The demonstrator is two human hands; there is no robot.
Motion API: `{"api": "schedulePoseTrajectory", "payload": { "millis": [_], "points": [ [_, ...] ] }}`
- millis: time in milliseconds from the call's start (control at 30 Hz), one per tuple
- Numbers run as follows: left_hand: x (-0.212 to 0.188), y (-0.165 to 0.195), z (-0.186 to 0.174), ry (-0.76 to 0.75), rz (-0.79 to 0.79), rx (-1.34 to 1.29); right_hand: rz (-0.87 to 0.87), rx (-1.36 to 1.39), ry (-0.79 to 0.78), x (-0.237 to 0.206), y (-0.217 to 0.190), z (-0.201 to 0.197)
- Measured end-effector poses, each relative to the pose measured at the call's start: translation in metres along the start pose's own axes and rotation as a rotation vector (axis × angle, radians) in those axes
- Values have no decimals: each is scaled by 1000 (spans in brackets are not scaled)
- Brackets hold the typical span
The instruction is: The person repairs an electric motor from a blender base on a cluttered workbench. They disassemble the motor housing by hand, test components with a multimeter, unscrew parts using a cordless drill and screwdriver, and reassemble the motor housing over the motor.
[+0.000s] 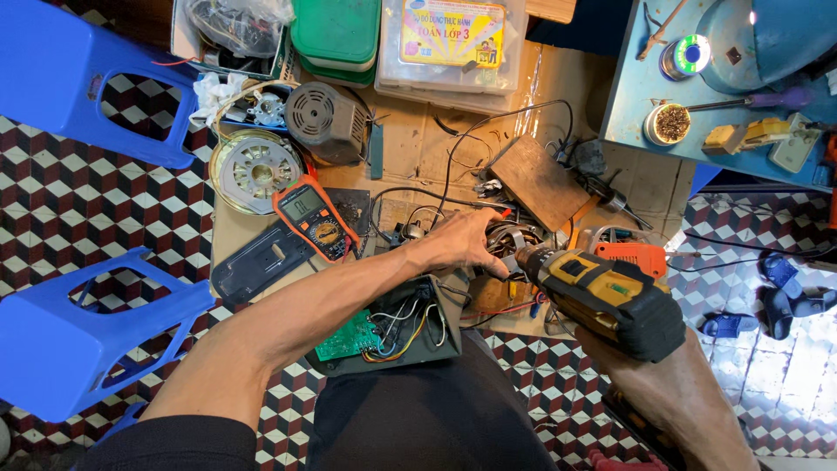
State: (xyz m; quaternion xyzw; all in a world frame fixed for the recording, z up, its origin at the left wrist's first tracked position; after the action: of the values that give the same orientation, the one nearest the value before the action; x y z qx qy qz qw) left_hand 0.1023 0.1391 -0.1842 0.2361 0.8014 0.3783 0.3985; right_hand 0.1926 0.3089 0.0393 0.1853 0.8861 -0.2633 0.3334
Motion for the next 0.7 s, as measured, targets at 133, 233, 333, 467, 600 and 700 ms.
{"api": "schedulePoseTrajectory", "payload": {
  "millis": [133, 233, 333, 467, 600, 700],
  "points": [
    [5, -5, 3, 56, 9, -18, 71, 48, -27, 0, 8, 2],
    [10, -10, 8, 81, 22, -20, -52, 71, 29, 1, 3, 0],
    [13, -12, 13, 80, 41, -36, 204, -54, -118, 5, 14, 8],
    [13, -13, 18, 23, 14, -79, 124, 27, -57, 4, 7, 6],
    [12, -8, 15, 7, 22, -97, 146, 23, -63, 1, 1, 9],
    [9, -8, 15, -40, -35, -117, 98, -52, -48, 2, -7, 8]
  ]
}}
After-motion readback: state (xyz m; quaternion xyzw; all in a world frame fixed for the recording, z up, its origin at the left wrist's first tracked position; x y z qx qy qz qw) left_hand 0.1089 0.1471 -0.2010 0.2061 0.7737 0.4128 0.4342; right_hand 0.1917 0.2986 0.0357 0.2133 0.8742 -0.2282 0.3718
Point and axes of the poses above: each hand's wrist, its own x-axis towards the middle knuckle, its own z-axis out of the palm, y = z × x, the point moved 5 cm from there along x, towards the middle knuckle, and after that the axes turned 11 degrees about x, right-handed, at the moved point
